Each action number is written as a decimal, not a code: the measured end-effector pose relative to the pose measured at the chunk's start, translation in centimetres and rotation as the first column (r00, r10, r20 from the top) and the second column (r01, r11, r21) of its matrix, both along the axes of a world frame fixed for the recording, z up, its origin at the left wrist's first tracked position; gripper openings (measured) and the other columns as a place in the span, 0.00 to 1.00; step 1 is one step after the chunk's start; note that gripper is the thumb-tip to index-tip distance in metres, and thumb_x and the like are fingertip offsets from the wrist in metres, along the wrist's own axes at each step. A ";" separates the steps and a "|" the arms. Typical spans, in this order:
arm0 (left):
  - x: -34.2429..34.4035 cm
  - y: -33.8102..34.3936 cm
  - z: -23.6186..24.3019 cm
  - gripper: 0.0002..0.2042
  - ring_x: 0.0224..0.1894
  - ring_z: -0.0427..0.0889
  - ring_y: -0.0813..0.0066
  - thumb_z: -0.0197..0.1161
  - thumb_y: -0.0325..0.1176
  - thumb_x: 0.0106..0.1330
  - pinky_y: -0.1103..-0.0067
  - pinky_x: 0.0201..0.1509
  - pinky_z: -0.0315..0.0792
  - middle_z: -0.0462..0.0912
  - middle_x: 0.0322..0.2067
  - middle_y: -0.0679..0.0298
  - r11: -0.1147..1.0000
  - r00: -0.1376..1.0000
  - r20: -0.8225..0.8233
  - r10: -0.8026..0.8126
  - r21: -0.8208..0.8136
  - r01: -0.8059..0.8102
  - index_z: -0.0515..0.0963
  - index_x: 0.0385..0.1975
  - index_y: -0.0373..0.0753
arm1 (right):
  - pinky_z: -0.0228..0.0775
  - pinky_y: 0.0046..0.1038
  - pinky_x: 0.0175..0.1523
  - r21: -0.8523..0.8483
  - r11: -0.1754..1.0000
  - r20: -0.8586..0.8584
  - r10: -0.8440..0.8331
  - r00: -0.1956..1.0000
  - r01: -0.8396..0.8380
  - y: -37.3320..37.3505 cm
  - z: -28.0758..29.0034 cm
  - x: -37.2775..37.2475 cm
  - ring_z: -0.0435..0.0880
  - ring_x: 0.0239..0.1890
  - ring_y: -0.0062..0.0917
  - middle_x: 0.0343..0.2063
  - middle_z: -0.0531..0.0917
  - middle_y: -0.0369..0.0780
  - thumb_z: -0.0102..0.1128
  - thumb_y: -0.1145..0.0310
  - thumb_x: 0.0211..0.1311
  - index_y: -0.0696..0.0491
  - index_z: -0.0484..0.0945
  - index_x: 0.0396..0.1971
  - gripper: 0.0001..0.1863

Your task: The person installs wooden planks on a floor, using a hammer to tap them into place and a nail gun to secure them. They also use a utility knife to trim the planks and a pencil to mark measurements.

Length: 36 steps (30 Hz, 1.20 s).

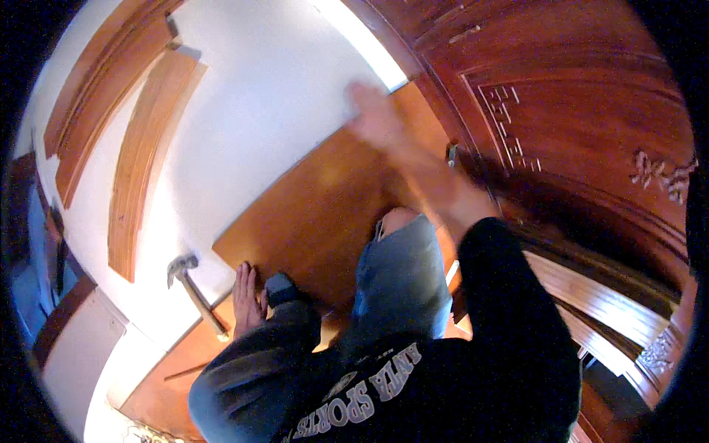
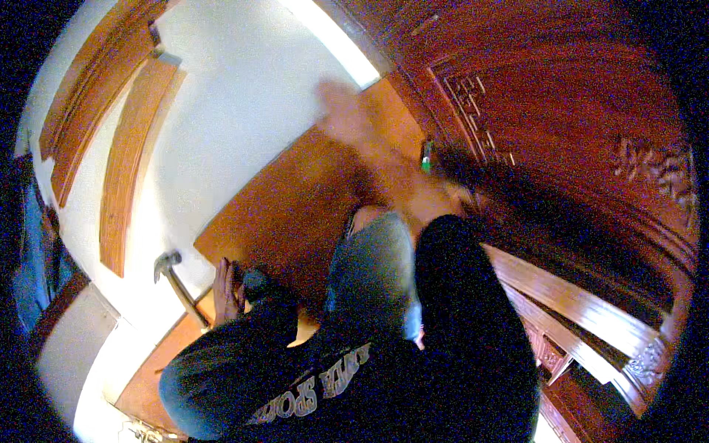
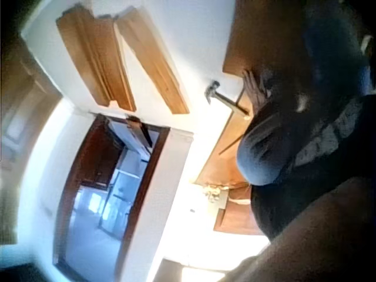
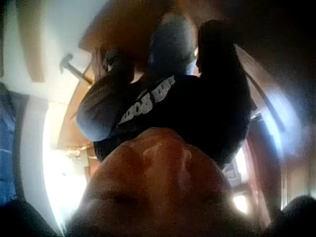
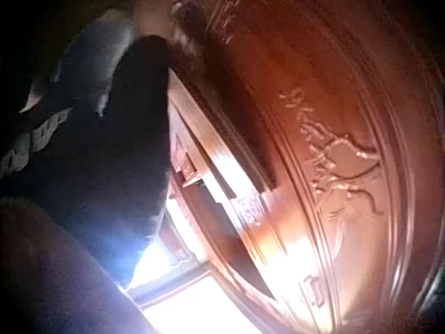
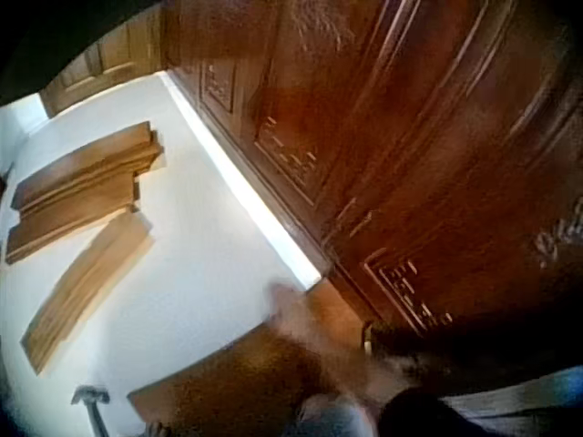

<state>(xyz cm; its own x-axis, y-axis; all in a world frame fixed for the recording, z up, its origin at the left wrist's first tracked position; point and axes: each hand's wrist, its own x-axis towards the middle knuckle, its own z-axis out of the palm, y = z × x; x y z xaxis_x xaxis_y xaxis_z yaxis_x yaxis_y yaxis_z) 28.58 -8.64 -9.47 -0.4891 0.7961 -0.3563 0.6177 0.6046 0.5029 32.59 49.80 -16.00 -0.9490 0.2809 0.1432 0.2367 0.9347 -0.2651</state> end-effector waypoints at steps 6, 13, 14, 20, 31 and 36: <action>-3.2 0.6 -1.4 0.29 0.62 0.74 0.47 0.68 0.28 0.63 0.55 0.65 0.69 0.73 0.63 0.48 0.998 0.993 -0.110 -0.049 0.033 0.053 0.70 0.66 0.39 | 0.71 0.43 0.59 -0.110 0.994 -0.042 -0.029 0.999 0.024 -2.0 -0.1 0.9 0.79 0.52 0.41 0.44 0.81 0.43 0.67 0.63 0.61 0.53 0.83 0.36 0.10; -12.1 10.8 -0.9 0.17 0.52 0.82 0.53 0.68 0.27 0.67 0.64 0.57 0.76 0.83 0.49 0.52 0.983 0.984 -0.021 0.177 0.045 -0.176 0.79 0.54 0.37 | 0.72 0.41 0.51 -0.086 0.996 -0.050 -0.001 0.999 -0.003 -1.7 0.0 -1.0 0.78 0.44 0.39 0.33 0.79 0.40 0.67 0.63 0.62 0.52 0.82 0.27 0.09; -12.2 10.6 -1.1 0.15 0.50 0.83 0.55 0.69 0.26 0.66 0.65 0.55 0.78 0.84 0.47 0.53 0.978 0.979 0.013 0.205 0.035 -0.205 0.81 0.52 0.37 | 0.72 0.41 0.50 -0.086 0.996 -0.040 -0.008 0.999 0.004 -2.0 0.0 -0.9 0.78 0.43 0.39 0.33 0.79 0.40 0.67 0.63 0.62 0.52 0.82 0.27 0.09; -12.2 11.2 -1.6 0.08 0.48 0.85 0.55 0.70 0.26 0.66 0.65 0.54 0.79 0.85 0.43 0.54 0.931 0.933 0.101 0.344 0.090 -0.353 0.86 0.43 0.37 | 0.70 0.41 0.45 -0.103 0.994 -0.058 -0.027 0.998 0.021 -1.7 -0.2 -1.4 0.77 0.38 0.37 0.30 0.78 0.39 0.69 0.63 0.61 0.50 0.82 0.25 0.09; -12.5 11.8 -0.9 0.11 0.41 0.85 0.57 0.68 0.25 0.68 0.67 0.47 0.79 0.88 0.39 0.57 0.983 0.988 -0.070 0.138 0.131 -0.128 0.84 0.48 0.38 | 0.70 0.40 0.48 -0.082 0.993 -0.041 -0.083 0.996 0.080 -2.2 -0.8 -1.1 0.76 0.41 0.37 0.31 0.76 0.39 0.67 0.62 0.62 0.51 0.81 0.28 0.09; -12.4 12.7 0.2 0.14 0.44 0.84 0.54 0.67 0.28 0.69 0.65 0.49 0.79 0.87 0.40 0.56 0.997 0.994 -0.087 0.070 0.044 -0.067 0.82 0.53 0.38 | 0.69 0.40 0.53 -0.081 0.992 0.044 -0.093 0.995 0.096 -2.1 -0.1 -1.2 0.76 0.46 0.36 0.35 0.77 0.39 0.67 0.61 0.62 0.51 0.81 0.32 0.09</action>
<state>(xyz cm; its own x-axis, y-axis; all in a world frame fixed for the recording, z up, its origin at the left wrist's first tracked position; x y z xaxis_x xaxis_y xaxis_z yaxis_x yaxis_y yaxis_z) 16.21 4.03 -9.30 -0.5712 0.7726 -0.2771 0.6185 0.6271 0.4735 31.42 47.69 -16.10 -0.9220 0.3792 0.0784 0.3351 0.8829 -0.3289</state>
